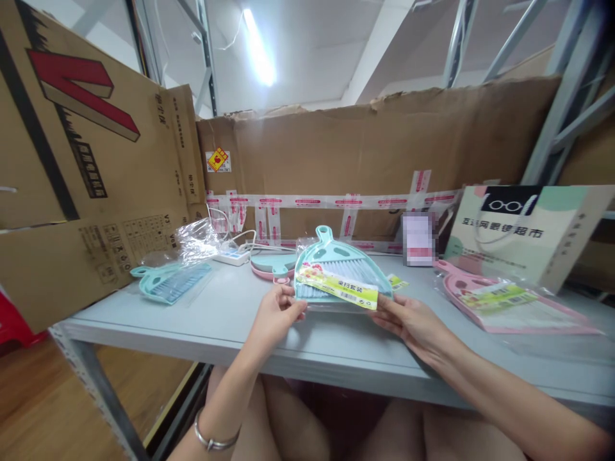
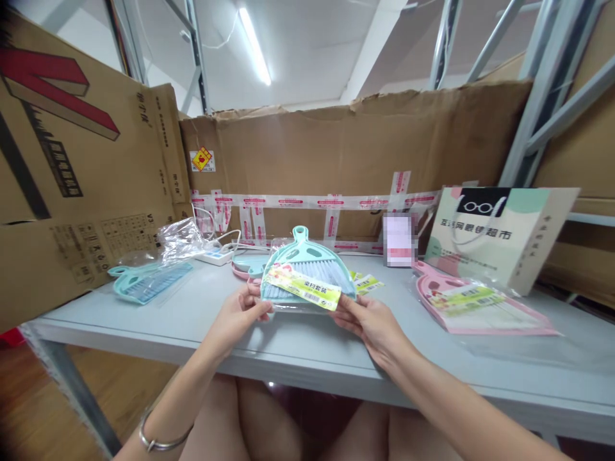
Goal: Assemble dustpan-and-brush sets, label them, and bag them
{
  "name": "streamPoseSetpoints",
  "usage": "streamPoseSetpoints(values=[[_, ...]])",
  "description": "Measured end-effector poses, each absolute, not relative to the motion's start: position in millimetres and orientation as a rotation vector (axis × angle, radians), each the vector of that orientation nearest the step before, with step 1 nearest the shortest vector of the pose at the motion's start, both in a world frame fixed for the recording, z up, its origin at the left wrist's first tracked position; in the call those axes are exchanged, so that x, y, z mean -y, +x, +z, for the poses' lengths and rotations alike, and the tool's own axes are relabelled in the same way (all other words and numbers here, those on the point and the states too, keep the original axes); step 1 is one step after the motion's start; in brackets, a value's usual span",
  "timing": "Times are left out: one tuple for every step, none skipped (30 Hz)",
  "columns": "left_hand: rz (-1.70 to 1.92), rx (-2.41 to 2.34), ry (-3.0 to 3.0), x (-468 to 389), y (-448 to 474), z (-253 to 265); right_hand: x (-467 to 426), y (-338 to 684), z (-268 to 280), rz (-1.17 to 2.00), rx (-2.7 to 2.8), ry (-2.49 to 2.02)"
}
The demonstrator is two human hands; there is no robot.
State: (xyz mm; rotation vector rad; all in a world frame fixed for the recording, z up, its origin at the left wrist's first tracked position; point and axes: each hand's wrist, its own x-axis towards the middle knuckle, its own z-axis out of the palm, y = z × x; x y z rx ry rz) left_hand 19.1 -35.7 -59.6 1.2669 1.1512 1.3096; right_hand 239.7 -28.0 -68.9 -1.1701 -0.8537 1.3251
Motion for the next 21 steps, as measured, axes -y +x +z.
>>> streamPoseSetpoints(values=[[1.302,-1.151,1.274,37,20,-59,29,240,-67,1.318,0.844,-1.192],[1.295,-1.154,1.280,39,20,-59,29,240,-66,1.315,0.836,-1.210],[1.288,-1.161,1.286,40,21,-58,30,240,-65,1.310,0.829,-1.223],[1.281,-1.171,1.289,40,21,-58,30,240,-63,1.305,0.823,-1.231],[1.276,-1.185,1.289,40,22,-58,31,240,-62,1.301,0.816,-1.237],[1.272,-1.197,1.290,40,22,-58,31,240,-61,1.303,0.809,-1.241],[1.267,-1.206,1.293,40,22,-58,32,240,-61,1.310,0.805,-1.243],[1.262,-1.212,1.299,40,22,-58,32,240,-60,1.322,0.804,-1.244],[1.258,-1.214,1.305,40,22,-59,33,240,-59,1.334,0.804,-1.241],[1.252,-1.216,1.311,40,21,-59,35,240,-59,1.350,0.803,-1.233],[1.245,-1.216,1.316,39,21,-60,36,240,-59,1.369,0.803,-1.221],[1.236,-1.217,1.320,39,21,-61,38,240,-59,1.389,0.809,-1.207],[1.228,-1.220,1.319,39,21,-62,39,240,-59,1.409,0.821,-1.192],[1.222,-1.222,1.320,39,21,-63,40,240,-59,1.429,0.840,-1.184],[1.218,-1.223,1.323,39,20,-64,41,240,-59,1.441,0.863,-1.186],[1.215,-1.225,1.331,39,20,-65,40,239,-60,1.443,0.877,-1.204],[1.213,-1.227,1.345,38,19,-65,39,239,-60,1.434,0.881,-1.232],[1.206,-1.228,1.367,38,18,-66,37,239,-60,1.418,0.872,-1.268],[1.195,-1.231,1.393,37,17,-67,34,238,-60,1.402,0.860,-1.308],[1.177,-1.234,1.422,36,16,-68,31,238,-59,1.388,0.852,-1.348],[1.153,-1.235,1.449,36,15,-69,28,239,-59,1.381,0.854,-1.384]])
